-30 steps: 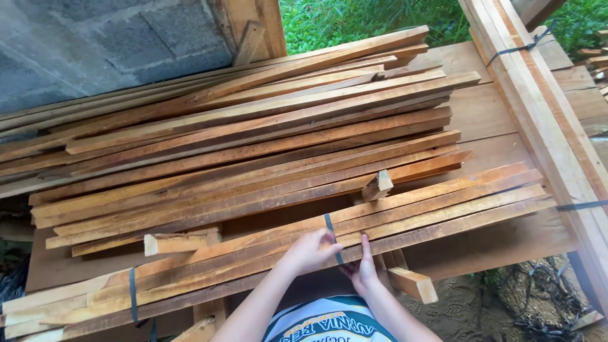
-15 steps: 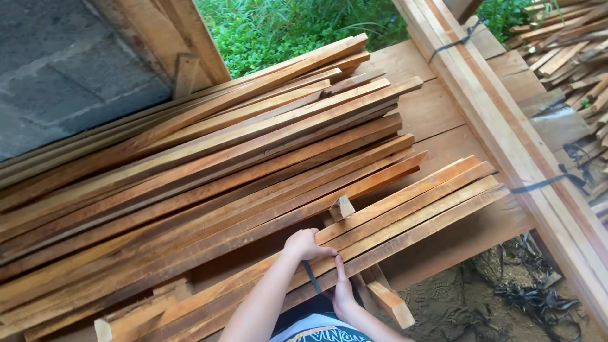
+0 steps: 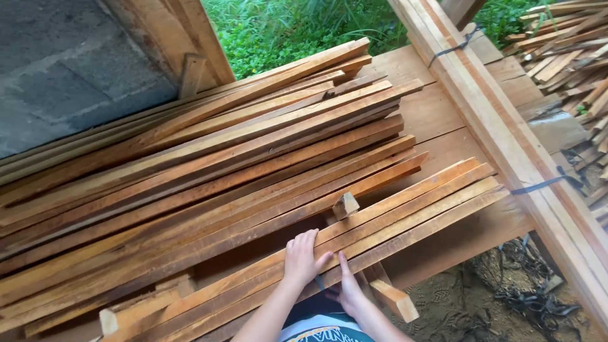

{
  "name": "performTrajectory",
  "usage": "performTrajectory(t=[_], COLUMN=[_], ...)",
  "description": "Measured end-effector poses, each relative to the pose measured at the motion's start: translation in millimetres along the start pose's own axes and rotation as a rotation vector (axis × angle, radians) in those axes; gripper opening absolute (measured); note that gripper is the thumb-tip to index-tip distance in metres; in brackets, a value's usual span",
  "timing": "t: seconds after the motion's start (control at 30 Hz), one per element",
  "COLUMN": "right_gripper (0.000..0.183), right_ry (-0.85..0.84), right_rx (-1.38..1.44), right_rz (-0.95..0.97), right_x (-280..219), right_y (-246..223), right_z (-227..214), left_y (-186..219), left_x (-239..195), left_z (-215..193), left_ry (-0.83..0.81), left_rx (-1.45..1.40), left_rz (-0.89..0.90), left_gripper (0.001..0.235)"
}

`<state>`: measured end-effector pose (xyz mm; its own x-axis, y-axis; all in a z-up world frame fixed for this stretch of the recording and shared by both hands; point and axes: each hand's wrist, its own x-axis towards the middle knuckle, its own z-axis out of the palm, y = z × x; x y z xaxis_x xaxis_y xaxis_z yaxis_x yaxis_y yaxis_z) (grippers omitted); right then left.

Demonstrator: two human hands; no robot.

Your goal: The person bundles wooden planks using black plastic ties. They wrap the ties around stacks of planks, pull them tight, and secure them with knots. The person then lifts the tied bundles and places them on a nearby wooden surface.

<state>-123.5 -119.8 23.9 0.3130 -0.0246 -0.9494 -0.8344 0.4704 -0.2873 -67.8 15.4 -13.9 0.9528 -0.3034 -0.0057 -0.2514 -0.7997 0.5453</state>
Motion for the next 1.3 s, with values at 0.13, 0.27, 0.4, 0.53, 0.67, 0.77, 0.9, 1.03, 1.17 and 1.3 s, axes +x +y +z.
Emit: performTrajectory(t=[0.13, 0.27, 0.4, 0.53, 0.67, 0.77, 0.9, 1.03, 1.17, 1.3], right_gripper=[0.114, 0.077, 0.046, 0.042, 0.057, 0.067, 0.081, 0.098, 0.097, 0.095], right_ry=[-0.131, -0.123, -0.169, -0.259, -0.320, -0.333, -0.314, -0.301, -0.424, -0.581], right_rx=[-0.071, -0.942, -1.434, -1.399, -1.628, -1.833, -2.105, -2.205, -2.167, -2.108], right_rz=[0.041, -0.094, -0.470, -0.933, -1.521, -1.484, -0.972, -0.663, -0.525, -0.353], right_x=[-16, -39, -71, -47, 8, 20, 9, 17, 25, 32], right_y=[-1, -6, -10, 4, 11, 5, -14, -21, -27, -34], right_z=[-13, -9, 33, 95, 140, 156, 183, 198, 206, 219], left_y=[-7, -36, -70, -62, -47, -43, -54, -49, -51, -61], left_x=[-59, -133, -203, -228, -218, -193, -174, -155, -148, -149], left_z=[-49, -92, -81, -68, -57, -74, -84, -88, -84, -67], left_ry=[0.083, 0.018, -0.007, 0.006, 0.271, 0.623, 0.959, 1.128, 1.264, 1.341], left_rx=[-0.320, -0.574, -0.795, -1.042, -1.518, -1.789, -1.784, -1.815, -1.744, -1.682], left_rz=[-0.040, -0.491, -1.076, -1.420, -1.509, -1.493, -1.494, -1.571, -1.635, -1.674], left_gripper=[0.039, 0.024, 0.063, 0.071, 0.101, 0.099, 0.104, 0.109, 0.096, 0.089])
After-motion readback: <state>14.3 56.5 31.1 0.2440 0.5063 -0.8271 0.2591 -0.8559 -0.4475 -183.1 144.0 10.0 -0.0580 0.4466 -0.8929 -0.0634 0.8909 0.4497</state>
